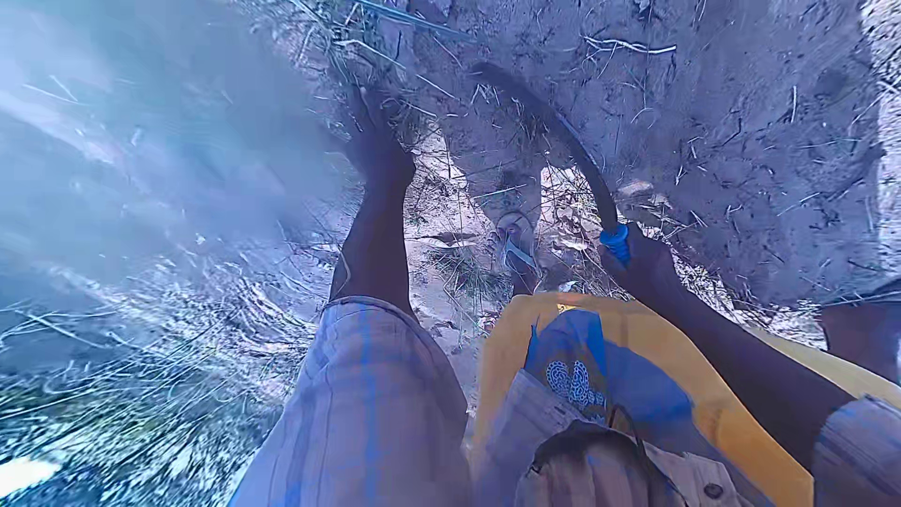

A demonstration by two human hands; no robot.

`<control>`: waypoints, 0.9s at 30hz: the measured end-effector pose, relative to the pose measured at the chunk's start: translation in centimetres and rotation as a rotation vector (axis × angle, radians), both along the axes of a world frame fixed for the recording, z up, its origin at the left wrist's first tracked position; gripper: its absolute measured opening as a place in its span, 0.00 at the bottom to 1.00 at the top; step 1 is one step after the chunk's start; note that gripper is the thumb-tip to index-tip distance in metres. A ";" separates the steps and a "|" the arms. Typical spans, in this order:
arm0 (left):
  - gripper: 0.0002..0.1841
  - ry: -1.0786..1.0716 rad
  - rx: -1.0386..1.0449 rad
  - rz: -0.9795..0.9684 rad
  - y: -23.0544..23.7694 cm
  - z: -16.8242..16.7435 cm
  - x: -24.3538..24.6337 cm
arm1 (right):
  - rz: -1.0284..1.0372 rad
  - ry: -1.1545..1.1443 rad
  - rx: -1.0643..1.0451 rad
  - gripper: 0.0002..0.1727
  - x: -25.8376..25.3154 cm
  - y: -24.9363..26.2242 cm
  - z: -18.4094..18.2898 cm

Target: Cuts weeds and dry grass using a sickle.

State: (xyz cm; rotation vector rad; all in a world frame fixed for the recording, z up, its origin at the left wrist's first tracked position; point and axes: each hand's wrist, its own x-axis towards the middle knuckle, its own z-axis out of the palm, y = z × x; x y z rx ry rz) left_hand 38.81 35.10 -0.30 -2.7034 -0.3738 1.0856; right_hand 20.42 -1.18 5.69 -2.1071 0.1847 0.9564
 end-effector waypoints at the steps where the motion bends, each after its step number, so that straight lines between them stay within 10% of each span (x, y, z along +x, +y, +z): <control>1: 0.51 0.002 -0.015 0.064 0.4 0.5 -0.4 | 0.013 -0.072 0.010 0.20 0.2 0.6 -0.3; 4: 0.33 0.066 0.001 0.226 0.1 1.6 -1.2 | 0.075 -0.179 0.065 0.18 2.6 2.5 -0.8; 14: 0.24 0.191 0.020 0.314 0.0 1.2 -3.7 | 0.293 -0.111 0.147 0.26 14.2 13.0 0.1; 22: 0.21 0.217 -0.062 0.338 -0.6 1.3 -6.0 | 0.547 0.664 -0.313 0.28 -3.5 -2.4 -3.6; 27: 0.19 0.224 -0.063 0.357 -0.2 0.7 -6.1 | 0.340 0.109 -0.039 0.20 3.7 1.4 -2.6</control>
